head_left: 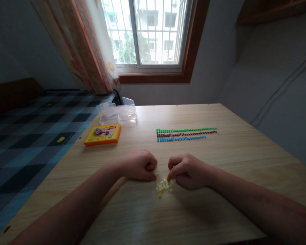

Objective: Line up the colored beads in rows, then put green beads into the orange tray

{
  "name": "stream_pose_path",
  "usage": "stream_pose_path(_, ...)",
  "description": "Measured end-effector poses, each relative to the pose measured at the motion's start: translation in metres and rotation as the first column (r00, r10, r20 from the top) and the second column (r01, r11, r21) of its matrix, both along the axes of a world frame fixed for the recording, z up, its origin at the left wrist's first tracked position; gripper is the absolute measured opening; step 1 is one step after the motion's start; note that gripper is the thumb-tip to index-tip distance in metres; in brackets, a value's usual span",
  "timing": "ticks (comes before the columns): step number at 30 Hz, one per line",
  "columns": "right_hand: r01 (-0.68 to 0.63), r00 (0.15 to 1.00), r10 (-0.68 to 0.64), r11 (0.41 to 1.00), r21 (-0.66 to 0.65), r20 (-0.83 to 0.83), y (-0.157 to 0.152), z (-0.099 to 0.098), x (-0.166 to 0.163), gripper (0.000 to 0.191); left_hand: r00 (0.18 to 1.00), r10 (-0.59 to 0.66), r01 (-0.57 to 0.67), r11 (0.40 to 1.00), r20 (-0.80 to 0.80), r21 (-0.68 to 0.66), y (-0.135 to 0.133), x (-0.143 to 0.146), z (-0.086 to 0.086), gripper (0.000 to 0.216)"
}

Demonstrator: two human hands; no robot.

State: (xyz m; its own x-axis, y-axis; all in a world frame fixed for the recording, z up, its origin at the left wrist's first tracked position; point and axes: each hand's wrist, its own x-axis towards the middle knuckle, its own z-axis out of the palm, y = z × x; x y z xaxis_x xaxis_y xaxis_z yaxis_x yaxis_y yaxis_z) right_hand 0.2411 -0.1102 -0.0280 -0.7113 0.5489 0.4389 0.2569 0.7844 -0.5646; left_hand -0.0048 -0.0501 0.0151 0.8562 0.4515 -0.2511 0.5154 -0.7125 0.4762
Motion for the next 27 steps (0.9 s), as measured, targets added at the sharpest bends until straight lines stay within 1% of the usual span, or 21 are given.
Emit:
stream_pose_path(3, -0.004, 1.0, 0.003, 1.0, 0.009, 0.008, 0.0, 0.002, 0.0, 0.034, 0.998, -0.008, 0.006, 1.0, -0.058, -0.026, -0.002, -0.001, 0.007, 0.035)
stream_pose_path(6, 0.001, 1.0, -0.001, 1.0, 0.002, 0.012, 0.0, 0.005, 0.002, 0.033, 0.988, -0.008, 0.0, 0.999, -0.157, -0.052, -0.007, -0.003, 0.015, 0.033)
stream_pose_path(12, -0.021, 0.999, 0.023, 0.999, -0.046, 0.032, -0.004, 0.009, 0.005, 0.026, 0.971, 0.004, -0.007, 1.0, -0.239, -0.009, -0.02, -0.003, 0.023, 0.033)
stream_pose_path(17, -0.01, 1.0, 0.01, 0.999, -0.046, -0.002, -0.006, 0.007, 0.006, 0.034, 0.97, 0.008, 0.001, 0.999, -0.241, 0.039, -0.03, 0.003, 0.023, 0.033)
stream_pose_path(20, -0.024, 1.0, 0.024, 0.998, -0.053, 0.004, -0.005, 0.008, 0.006, 0.039, 0.975, -0.003, 0.018, 0.998, -0.22, 0.063, -0.037, 0.008, 0.023, 0.031)
stream_pose_path(23, -0.03, 0.999, 0.031, 0.997, -0.065, 0.018, -0.005, 0.009, 0.006, 0.039, 0.981, -0.016, 0.033, 0.996, -0.193, 0.085, -0.042, 0.013, 0.024, 0.032)
stream_pose_path(27, -0.033, 0.999, 0.035, 0.995, -0.098, 0.02, -0.005, 0.009, 0.007, 0.038, 0.986, 0.008, 0.006, 0.997, -0.164, 0.083, -0.043, 0.013, 0.023, 0.036)
